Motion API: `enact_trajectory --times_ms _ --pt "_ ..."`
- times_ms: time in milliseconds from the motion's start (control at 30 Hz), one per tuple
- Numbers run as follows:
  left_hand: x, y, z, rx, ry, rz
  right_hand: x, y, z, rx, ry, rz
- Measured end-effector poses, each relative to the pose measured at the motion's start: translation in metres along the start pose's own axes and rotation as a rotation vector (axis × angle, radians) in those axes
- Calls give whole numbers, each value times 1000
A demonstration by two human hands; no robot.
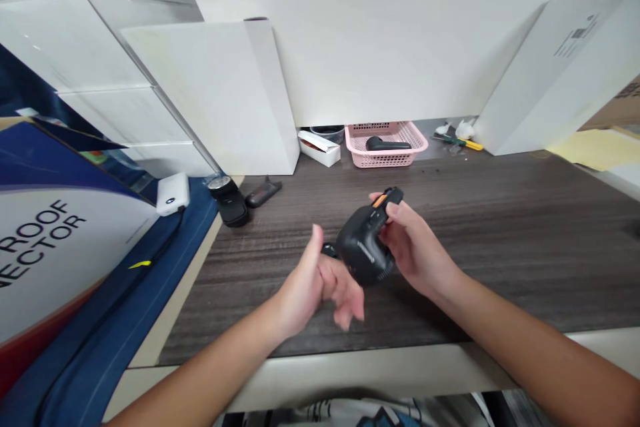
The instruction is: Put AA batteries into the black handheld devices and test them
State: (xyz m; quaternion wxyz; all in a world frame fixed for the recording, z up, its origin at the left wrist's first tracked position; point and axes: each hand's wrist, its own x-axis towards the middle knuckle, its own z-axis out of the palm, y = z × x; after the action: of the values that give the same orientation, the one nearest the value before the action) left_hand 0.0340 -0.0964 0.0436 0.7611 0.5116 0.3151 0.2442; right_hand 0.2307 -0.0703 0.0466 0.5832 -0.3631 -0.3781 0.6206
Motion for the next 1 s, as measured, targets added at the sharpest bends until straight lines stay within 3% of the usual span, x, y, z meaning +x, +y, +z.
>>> enact_trajectory --times_ms 67,133,267,400,567,633,733,1000 --pt "-1 7 -5 152 183 187 8 3 -3 73 34 -42" --pt "-1 11 -12 281 272 294 11 6 -5 104 57 -98" --pt "5 14 -29 297 263 277 5 10 -4 -59 49 -277" --pt "13 27 -50 312 300 372 -3 11 -3 -281 -139 -344" --pt "16 43 -78 707 260 497 8 16 -6 -317 -260 -133" --pt "18 38 -87 814 247 490 15 17 -8 -227 -283 27" --pt "22 24 -99 794 325 499 22 15 -10 -50 -331 244" --pt "20 12 -108 878 299 523 20 14 -15 -148 -306 336"
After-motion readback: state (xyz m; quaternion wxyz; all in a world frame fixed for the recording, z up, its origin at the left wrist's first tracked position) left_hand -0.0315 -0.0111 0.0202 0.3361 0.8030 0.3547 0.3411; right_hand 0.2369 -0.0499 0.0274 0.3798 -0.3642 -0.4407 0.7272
